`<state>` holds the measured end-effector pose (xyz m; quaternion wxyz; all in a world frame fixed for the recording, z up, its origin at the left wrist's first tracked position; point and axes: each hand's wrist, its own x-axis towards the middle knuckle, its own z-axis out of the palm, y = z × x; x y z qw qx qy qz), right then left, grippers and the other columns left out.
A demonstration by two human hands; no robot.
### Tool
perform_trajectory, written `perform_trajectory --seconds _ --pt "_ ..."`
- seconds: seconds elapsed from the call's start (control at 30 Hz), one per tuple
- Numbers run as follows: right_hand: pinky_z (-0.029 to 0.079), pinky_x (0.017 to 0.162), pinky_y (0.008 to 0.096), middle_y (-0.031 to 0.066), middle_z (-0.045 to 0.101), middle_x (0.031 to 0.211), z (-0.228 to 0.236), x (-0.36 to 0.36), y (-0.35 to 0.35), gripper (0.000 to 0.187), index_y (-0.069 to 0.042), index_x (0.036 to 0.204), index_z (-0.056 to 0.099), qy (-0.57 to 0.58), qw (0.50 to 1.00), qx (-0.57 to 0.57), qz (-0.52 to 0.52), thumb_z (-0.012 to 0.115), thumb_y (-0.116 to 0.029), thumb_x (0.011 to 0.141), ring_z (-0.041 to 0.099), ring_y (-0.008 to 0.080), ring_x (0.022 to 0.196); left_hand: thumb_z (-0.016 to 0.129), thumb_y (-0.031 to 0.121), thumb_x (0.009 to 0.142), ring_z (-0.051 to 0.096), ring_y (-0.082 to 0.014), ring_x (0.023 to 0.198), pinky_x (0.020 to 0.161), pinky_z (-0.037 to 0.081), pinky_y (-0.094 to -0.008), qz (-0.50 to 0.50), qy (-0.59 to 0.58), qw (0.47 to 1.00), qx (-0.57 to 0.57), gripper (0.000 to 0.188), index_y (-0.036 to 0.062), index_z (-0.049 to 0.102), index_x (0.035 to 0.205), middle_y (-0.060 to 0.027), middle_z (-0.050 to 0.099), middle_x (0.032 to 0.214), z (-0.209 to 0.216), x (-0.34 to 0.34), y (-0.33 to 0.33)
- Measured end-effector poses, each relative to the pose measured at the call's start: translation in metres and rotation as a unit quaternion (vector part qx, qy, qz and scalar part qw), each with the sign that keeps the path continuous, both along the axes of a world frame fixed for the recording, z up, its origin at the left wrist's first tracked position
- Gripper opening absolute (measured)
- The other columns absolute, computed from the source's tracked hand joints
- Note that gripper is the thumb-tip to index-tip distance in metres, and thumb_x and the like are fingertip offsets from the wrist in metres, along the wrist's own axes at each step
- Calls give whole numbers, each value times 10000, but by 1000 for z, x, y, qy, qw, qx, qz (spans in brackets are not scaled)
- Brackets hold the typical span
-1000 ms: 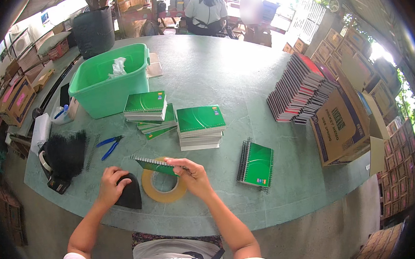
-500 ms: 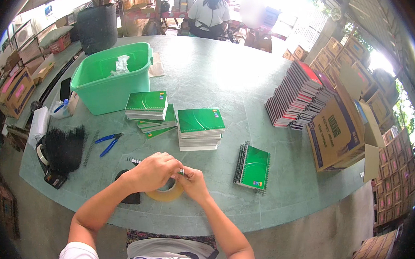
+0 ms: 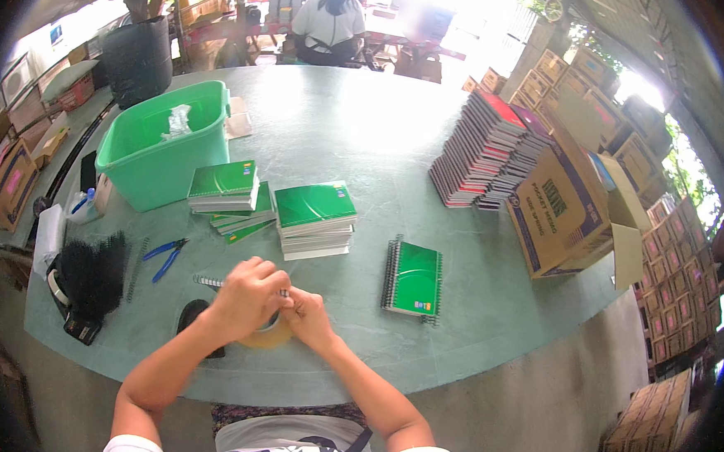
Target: The person assembles notebooks by manually threading a spiral binding through pre-punched holes in paper stacks and covers, then uses a small black block tool to press or align the spine.
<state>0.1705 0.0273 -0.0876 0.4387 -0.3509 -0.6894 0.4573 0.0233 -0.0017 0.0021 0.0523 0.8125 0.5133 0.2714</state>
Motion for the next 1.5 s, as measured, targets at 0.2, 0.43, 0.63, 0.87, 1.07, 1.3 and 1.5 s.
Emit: perform_trajectory --seconds 0.2,0.43,0.63,0.87,1.07,1.3,1.5 --pt "476 756 243 37 608 978 12 37 -16 250 -20 1071 566 167 960 -193 -116 602 -212 914 569 119 876 690 146 746 608 -322 876 788 470 -417 108 3 980 -167 262 40 602 969 -148 628 881 -5 -11 -16" --pt "458 744 224 42 617 963 60 92 9 317 -3 1203 498 185 964 -130 -137 571 -66 901 574 93 833 696 184 776 555 -330 1031 889 451 -428 -123 -95 987 25 307 52 614 1041 -156 582 1090 -1 50 -35" --pt "433 916 291 171 593 1203 -3 206 59 408 57 1290 457 -321 866 117 -365 521 -79 911 581 220 1079 705 113 756 567 -315 986 845 472 -404 -104 -110 988 4 277 52 623 1013 -146 590 1068 -18 28 -28" --pt "390 989 332 226 507 1302 -5 211 65 421 68 1313 432 -130 938 -82 -312 454 -90 923 514 301 1188 693 101 757 580 -319 946 818 478 -406 -103 -121 986 -49 235 38 624 973 -146 607 1014 -39 19 -34" --pt "367 1036 395 218 470 1329 42 144 64 438 32 1285 468 -530 687 293 -402 524 -63 862 432 349 1255 694 109 756 589 -298 879 786 482 -384 -93 -106 990 -29 238 60 632 980 -115 616 954 -50 7 -42" --pt "399 1015 382 92 472 1360 80 11 108 464 -219 1236 570 -448 776 443 34 564 -33 811 433 313 1257 684 144 773 590 -260 814 731 485 -365 -101 -87 991 -27 208 62 647 960 -81 627 877 -42 -1 -52" --pt "470 922 369 62 480 1369 97 -21 142 365 -225 1115 669 -516 783 287 194 631 -80 783 533 266 1157 692 119 764 594 -257 788 706 491 -357 -42 -121 988 -89 204 66 655 958 -87 632 855 -55 -38 -75"
